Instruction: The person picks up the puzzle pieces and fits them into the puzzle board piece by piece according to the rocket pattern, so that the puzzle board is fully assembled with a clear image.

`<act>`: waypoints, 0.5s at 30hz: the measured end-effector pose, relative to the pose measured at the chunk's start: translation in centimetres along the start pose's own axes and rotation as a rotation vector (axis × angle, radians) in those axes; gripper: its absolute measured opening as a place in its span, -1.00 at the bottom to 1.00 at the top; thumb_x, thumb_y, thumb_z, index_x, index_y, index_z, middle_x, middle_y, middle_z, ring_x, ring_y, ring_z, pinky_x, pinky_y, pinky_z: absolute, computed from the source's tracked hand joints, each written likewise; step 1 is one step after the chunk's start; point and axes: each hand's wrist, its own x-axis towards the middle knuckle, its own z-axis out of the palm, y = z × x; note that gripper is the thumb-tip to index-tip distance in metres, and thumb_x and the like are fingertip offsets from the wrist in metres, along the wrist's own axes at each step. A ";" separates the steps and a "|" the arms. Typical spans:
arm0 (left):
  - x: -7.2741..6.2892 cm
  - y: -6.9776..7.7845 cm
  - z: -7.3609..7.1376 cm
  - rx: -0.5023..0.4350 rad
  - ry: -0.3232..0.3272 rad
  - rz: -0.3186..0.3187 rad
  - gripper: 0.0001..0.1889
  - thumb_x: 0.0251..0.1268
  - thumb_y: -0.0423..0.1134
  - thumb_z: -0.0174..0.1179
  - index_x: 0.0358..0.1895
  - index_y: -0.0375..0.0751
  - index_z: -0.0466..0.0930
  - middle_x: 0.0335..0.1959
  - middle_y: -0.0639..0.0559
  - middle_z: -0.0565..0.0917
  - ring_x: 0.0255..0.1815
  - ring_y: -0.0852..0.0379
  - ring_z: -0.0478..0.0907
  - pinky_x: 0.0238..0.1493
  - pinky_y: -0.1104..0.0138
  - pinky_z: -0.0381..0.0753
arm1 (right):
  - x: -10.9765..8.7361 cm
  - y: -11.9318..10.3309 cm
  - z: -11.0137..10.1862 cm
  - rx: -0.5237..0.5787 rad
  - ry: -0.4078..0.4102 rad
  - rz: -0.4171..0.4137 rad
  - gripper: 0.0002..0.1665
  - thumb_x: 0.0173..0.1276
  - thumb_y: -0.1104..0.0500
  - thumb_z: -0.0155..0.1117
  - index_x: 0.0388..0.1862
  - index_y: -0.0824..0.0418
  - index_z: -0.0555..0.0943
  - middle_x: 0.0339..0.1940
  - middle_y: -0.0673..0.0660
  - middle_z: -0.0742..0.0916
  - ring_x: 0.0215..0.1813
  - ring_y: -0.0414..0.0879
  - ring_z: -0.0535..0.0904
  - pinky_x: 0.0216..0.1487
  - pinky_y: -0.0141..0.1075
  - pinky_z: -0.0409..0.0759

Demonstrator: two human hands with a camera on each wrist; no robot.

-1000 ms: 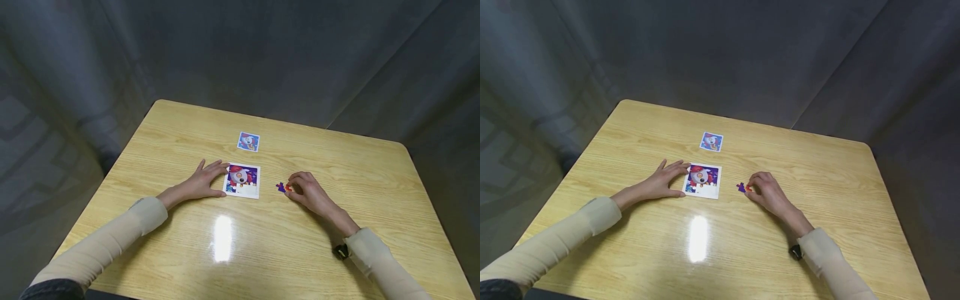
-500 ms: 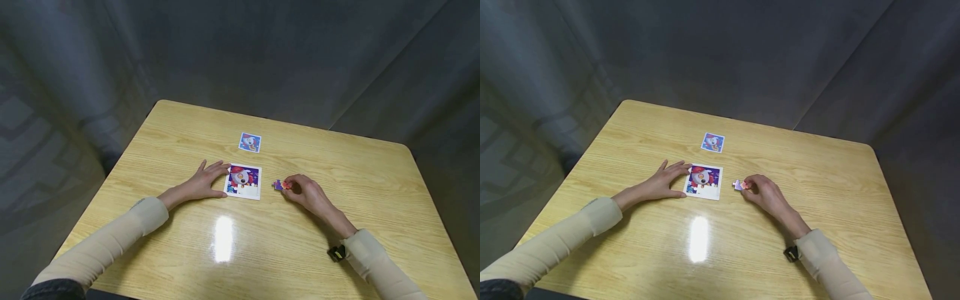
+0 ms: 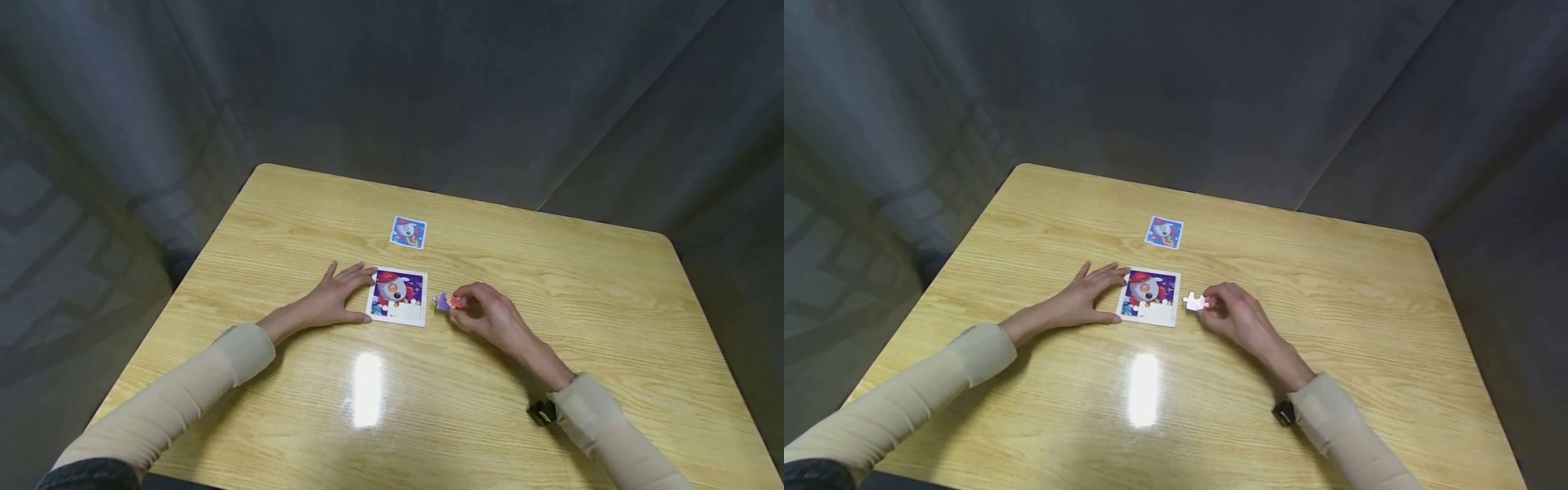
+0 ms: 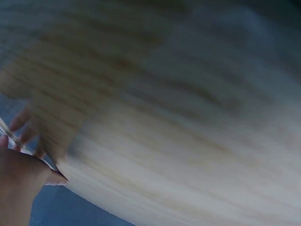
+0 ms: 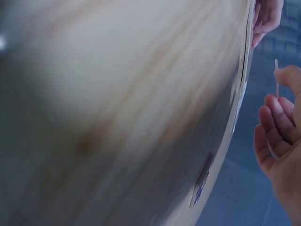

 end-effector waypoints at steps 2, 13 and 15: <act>0.0 0.0 0.0 0.001 0.001 0.000 -0.25 0.11 0.22 0.30 0.31 -0.10 0.36 0.52 0.06 0.15 0.55 -0.01 -0.09 0.44 -0.16 -0.42 | 0.1 -0.1 0.1 0.005 0.000 0.003 -0.65 0.02 0.28 0.54 -0.19 0.24 0.63 -0.34 -0.01 0.66 -0.29 -0.15 0.58 -0.26 -0.23 0.63; 0.0 -0.1 0.1 0.004 0.005 0.005 -0.25 0.11 0.22 0.31 0.31 -0.10 0.36 0.51 0.06 0.16 0.55 -0.01 -0.08 0.44 -0.16 -0.42 | 0.6 -0.9 0.6 0.034 -0.036 0.026 -0.63 0.02 0.27 0.53 -0.16 0.26 0.63 -0.35 0.00 0.65 -0.28 -0.17 0.58 -0.23 -0.28 0.63; 0.0 0.0 0.1 0.007 0.004 0.003 -0.24 0.11 0.22 0.30 0.31 -0.10 0.36 0.51 0.06 0.16 0.55 -0.01 -0.08 0.44 -0.16 -0.41 | 0.8 -1.0 0.7 0.038 -0.039 0.025 -0.62 0.02 0.27 0.54 -0.16 0.26 0.63 -0.35 0.00 0.66 -0.28 -0.17 0.58 -0.22 -0.28 0.63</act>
